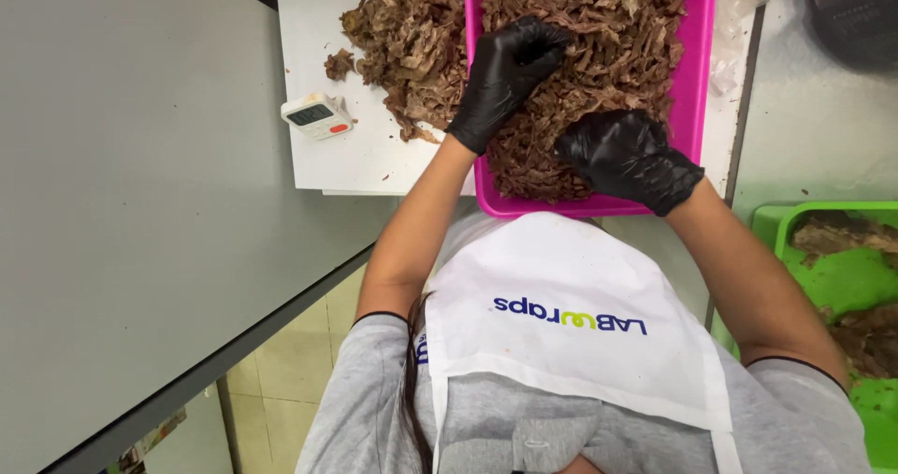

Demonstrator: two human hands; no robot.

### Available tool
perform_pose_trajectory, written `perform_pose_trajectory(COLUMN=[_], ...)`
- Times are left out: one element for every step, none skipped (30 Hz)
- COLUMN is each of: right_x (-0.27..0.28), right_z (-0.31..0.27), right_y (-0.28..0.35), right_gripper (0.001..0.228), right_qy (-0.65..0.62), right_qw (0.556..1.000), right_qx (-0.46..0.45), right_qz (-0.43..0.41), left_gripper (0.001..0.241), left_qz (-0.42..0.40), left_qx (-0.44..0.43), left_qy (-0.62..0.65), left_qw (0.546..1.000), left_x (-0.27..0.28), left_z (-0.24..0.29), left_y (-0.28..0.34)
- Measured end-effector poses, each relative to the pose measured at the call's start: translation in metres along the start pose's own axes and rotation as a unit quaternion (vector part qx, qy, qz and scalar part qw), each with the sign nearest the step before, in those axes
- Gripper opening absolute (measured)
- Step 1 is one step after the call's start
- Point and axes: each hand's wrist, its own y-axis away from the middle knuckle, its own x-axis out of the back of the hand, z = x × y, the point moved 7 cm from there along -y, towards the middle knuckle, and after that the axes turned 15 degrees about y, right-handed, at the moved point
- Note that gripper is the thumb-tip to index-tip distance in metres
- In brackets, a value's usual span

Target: Shredding cooked meat into smaller pieces by hand in a food preparation setting.

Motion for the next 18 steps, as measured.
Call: perform_pose_trajectory(right_x=[0.015,0.029,0.041,0.057,0.073,0.083,0.098,0.113,0.103,0.092,0.082,0.071,0.051,0.031,0.023,0.02,0.015,0.022], right_z=[-0.013,-0.027,-0.029,-0.023,-0.013,-0.019,-0.033,-0.047,-0.054,-0.065,-0.074,-0.085,-0.094,-0.101,-0.104,-0.115,-0.128,-0.132], right_y=[-0.001,0.003,-0.003,-0.011,-0.018,-0.033,-0.046,-0.058,-0.083,-0.107,-0.13,-0.15,-0.176,-0.202,-0.21,-0.212,-0.211,-0.211], right_gripper=[0.013,0.023,0.023,0.012,0.009,0.009,0.013,0.02,0.02,0.025,0.031,0.031,0.026,0.021,0.021,0.048,0.075,0.075], right_qy=[0.028,0.054,0.052,0.019,-0.011,-0.01,0.024,0.058,0.054,0.046,0.041,0.039,0.058,0.078,0.077,0.124,0.166,0.163], right_qw=[0.991,0.962,0.961,0.97,0.975,0.975,0.96,0.94,0.939,0.935,0.929,0.929,0.952,0.967,0.967,0.937,0.896,0.896], right_qx=[0.102,0.202,0.208,0.149,0.086,0.089,0.129,0.168,0.175,0.208,0.235,0.239,0.226,0.211,0.213,0.273,0.331,0.333], right_qz=[0.088,0.174,0.172,0.189,0.206,0.205,0.249,0.292,0.29,0.285,0.282,0.28,0.199,0.117,0.116,0.182,0.246,0.244], left_gripper=[0.021,0.022,0.022,0.026,0.036,0.036,0.034,0.033,0.033,0.032,0.033,0.033,0.033,0.033,0.033,0.026,0.021,0.021], left_qz=[0.0,0.001,0.007,0.035,0.058,0.061,0.068,0.074,0.082,0.12,0.153,0.157,0.163,0.17,0.172,0.118,0.056,0.059], left_qx=[0.014,0.028,0.029,0.046,0.058,0.056,0.064,0.073,0.074,0.09,0.105,0.105,0.127,0.149,0.15,0.073,-0.006,-0.002], left_qy=[-0.025,-0.05,-0.053,0.111,0.275,0.275,0.183,0.089,0.086,0.142,0.199,0.198,0.164,0.129,0.129,-0.125,-0.371,-0.372], left_qw=[1.0,0.998,0.998,0.992,0.958,0.958,0.979,0.991,0.99,0.978,0.962,0.962,0.965,0.965,0.965,0.982,0.927,0.926], left_x=[0.003,0.007,0.009,0.013,0.013,0.008,0.007,0.006,0.006,0.008,0.008,0.005,0.003,0.001,0.003,0.003,-0.005,-0.005], left_z=[-0.003,-0.005,-0.018,-0.034,-0.051,-0.048,-0.045,-0.042,-0.057,-0.077,-0.097,-0.083,-0.073,-0.062,-0.06,-0.043,-0.029,-0.025], left_y=[0.0,0.001,0.012,0.024,0.032,0.037,0.044,0.05,0.062,0.074,0.084,0.087,0.088,0.089,0.09,0.087,0.089,0.09])
